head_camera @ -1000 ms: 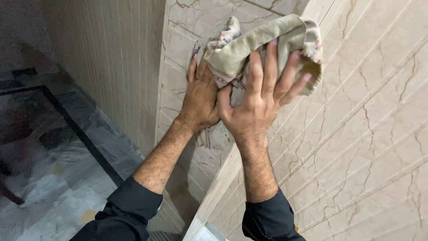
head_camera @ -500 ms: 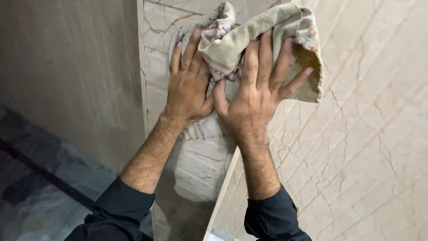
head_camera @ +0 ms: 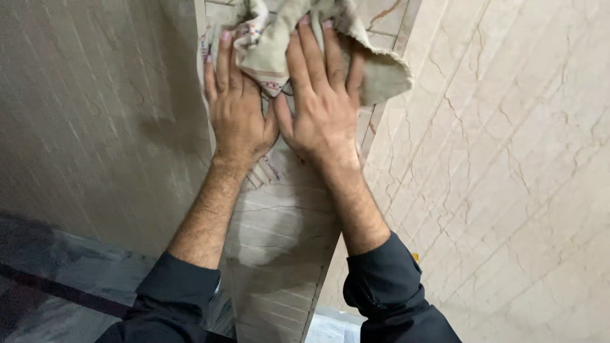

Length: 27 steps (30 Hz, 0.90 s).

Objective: Wiping down a tiled wall, an electrical control panel, and a door with a cloth.

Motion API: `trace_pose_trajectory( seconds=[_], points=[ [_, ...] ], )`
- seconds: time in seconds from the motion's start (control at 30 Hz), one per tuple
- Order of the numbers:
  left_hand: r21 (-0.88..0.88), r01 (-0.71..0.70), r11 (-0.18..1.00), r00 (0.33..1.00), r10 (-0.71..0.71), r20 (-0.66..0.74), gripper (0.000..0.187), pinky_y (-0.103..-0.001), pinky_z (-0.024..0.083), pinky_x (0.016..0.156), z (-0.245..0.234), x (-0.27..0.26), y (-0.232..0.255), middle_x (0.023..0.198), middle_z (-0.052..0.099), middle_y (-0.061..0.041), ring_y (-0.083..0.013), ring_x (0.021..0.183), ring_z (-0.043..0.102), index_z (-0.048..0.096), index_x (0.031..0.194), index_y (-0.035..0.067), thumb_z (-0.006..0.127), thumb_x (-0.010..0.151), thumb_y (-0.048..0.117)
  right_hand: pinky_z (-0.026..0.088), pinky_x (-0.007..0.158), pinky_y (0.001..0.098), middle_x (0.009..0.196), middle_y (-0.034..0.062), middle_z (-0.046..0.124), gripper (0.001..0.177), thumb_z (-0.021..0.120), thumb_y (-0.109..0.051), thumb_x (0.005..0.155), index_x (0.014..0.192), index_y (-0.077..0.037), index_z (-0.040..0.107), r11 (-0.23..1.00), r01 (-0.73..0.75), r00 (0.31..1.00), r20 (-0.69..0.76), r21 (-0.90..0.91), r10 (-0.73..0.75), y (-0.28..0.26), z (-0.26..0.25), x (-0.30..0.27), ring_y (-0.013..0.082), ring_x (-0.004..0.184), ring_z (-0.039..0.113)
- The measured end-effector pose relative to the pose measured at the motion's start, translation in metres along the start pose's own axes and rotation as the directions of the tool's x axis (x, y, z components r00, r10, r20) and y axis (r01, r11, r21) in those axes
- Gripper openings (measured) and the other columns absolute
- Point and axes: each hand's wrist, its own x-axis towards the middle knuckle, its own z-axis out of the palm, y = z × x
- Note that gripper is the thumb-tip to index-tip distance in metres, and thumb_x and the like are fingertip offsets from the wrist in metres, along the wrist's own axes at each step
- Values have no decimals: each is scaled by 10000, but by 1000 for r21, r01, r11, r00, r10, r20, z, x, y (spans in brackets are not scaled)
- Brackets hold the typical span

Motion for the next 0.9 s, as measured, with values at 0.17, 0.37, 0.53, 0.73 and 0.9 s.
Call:
trace_pose_trajectory(
  seconds=[0.17, 0.37, 0.53, 0.73, 0.9],
  points=[
    [-72, 25, 997, 999, -23, 25, 699, -631, 69, 1325, 3, -19, 13, 1717, 189, -242, -376, 1626, 101, 411, 1606, -48, 445, 1139, 471, 46, 1285, 674, 1702, 47, 285, 716, 622, -444, 1028, 1629, -139, 381, 997, -57, 998, 21, -50, 58, -11, -12, -15, 355, 1588, 208],
    [-143, -87, 986, 995, 92, 30, 600, -663, 69, 1282, 31, -46, 49, 1701, 252, -205, -348, 1604, 116, 483, 1594, 109, 441, 1149, 510, 39, 1324, 650, 1720, 73, 270, 701, 571, -385, 1050, 1637, -75, 343, 943, -262, 965, -24, -204, 262, -1, -19, -71, 410, 1611, 164],
    [-132, -167, 977, 979, 180, 92, 641, -659, 102, 1262, 36, -88, 63, 1697, 310, -186, -333, 1595, 183, 502, 1597, 75, 462, 1122, 503, 70, 1366, 603, 1745, 134, 269, 621, 502, -339, 1115, 1634, -36, 348, 950, -307, 952, -20, -54, 306, -8, -11, -140, 431, 1654, 132],
    [-191, -201, 961, 965, 227, 128, 619, -651, 182, 1235, 46, -155, 49, 1661, 393, -125, -302, 1581, 259, 554, 1543, 159, 524, 1054, 537, 92, 1312, 646, 1666, 168, 333, 633, 566, -376, 1048, 1553, -26, 414, 960, -266, 962, 42, -84, 270, -26, 2, -196, 436, 1593, 152],
    [-164, -197, 967, 969, 217, 115, 670, -647, 217, 1218, 47, -134, 42, 1672, 383, -93, -275, 1580, 256, 547, 1558, 146, 560, 1027, 553, 88, 1317, 659, 1669, 176, 312, 682, 617, -392, 1028, 1560, -29, 393, 968, -237, 972, -17, -82, 236, -22, -1, -171, 437, 1601, 130]
  ],
)
